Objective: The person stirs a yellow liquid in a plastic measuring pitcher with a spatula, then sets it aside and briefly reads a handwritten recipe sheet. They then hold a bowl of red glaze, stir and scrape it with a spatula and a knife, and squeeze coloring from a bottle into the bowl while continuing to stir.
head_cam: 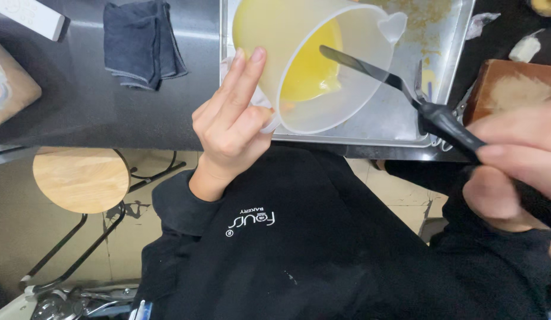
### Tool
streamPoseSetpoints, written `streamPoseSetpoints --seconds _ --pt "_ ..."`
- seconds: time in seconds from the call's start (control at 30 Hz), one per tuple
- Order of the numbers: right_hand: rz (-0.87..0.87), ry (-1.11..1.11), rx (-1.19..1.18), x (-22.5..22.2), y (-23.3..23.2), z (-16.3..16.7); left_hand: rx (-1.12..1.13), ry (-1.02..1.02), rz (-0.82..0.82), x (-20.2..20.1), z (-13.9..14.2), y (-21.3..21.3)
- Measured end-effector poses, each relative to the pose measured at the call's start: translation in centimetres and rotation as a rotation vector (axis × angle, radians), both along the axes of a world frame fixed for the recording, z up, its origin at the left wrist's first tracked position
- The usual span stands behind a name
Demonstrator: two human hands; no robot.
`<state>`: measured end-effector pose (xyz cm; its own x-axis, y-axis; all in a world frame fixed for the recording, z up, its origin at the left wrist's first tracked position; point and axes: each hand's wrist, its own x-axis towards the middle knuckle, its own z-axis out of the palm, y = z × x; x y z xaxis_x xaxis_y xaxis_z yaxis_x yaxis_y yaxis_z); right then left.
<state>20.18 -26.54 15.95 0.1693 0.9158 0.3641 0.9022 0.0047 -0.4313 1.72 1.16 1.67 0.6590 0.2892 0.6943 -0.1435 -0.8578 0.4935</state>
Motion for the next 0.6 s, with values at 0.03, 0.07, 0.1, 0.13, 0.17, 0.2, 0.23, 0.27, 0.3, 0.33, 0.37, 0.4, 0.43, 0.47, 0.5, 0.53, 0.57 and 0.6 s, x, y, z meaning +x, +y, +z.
streamPoseSetpoints --seconds 0.03,0.07,0.1,0.13,0.17,0.2,0.23,0.27,0.3,0.33,0.37,0.4,0.43,0.47,0.5,0.53,0.57,0.6 --pt "-0.028 -0.004 -0.126 0.1 -1.1 -0.2 0.005 -0.008 -0.001 0.1 0.2 0.1" --pt "-0.011 -0.03 -0.117 0.6 -1.8 -1.2 0.009 -0.016 -0.001 0.2 0.4 0.1" --pt "0.004 -0.042 -0.11 0.7 -2.8 -1.5 0.012 -0.023 -0.001 0.3 0.5 0.2" --pt "0.019 -0.054 -0.103 0.9 -3.5 -1.8 0.034 -0.019 0.002 0.3 0.6 0.3" --pt "0.034 -0.052 -0.099 1.0 -3.9 -1.8 0.055 -0.014 0.004 0.4 0.7 0.4" --pt "0.024 -0.044 -0.11 0.9 -4.1 -1.7 0.075 -0.007 0.006 0.4 0.8 0.5" --pt "0.013 -0.036 -0.121 1.1 -3.8 -1.5 0.07 -0.004 0.001 0.4 0.9 0.5" --pt "-0.022 -0.023 -0.146 0.7 -3.8 -1.0 0.065 -0.001 -0.005 0.5 0.9 0.6" --pt "0.017 -0.025 -0.088 1.0 -3.2 -1.1 0.061 0.001 -0.012 0.5 0.9 0.6" --pt "0.056 -0.03 -0.031 0.9 -3.0 -0.9 0.062 0.004 -0.011 0.5 0.9 0.6" --pt "0.169 -0.046 0.112 1.1 -2.5 -1.5 0.063 0.007 -0.01 0.5 0.9 0.6" --pt "0.281 -0.057 0.258 1.3 -2.4 -1.8 0.063 0.011 -0.008 0.5 0.9 0.6" --pt "0.17 0.037 0.332 1.2 -2.5 -2.4 0.061 0.012 -0.008 0.5 0.9 0.6" --pt "0.102 0.059 0.383 1.3 -2.7 -3.1 0.059 0.011 -0.006 0.5 0.9 0.5" --pt "0.069 0.032 0.328 1.5 -3.3 -3.3 0.058 0.012 -0.004 0.5 0.9 0.5" --pt "0.07 0.013 0.154 1.8 -4.1 -3.4 0.055 0.015 -0.009 0.5 0.9 0.4" --pt "0.067 -0.009 -0.008 2.1 -5.0 -3.1 0.052 0.018 -0.014 0.5 0.9 0.4" --pt "0.079 -0.032 -0.127 2.4 -5.9 -2.8 0.05 0.019 -0.019 0.5 0.9 0.4"
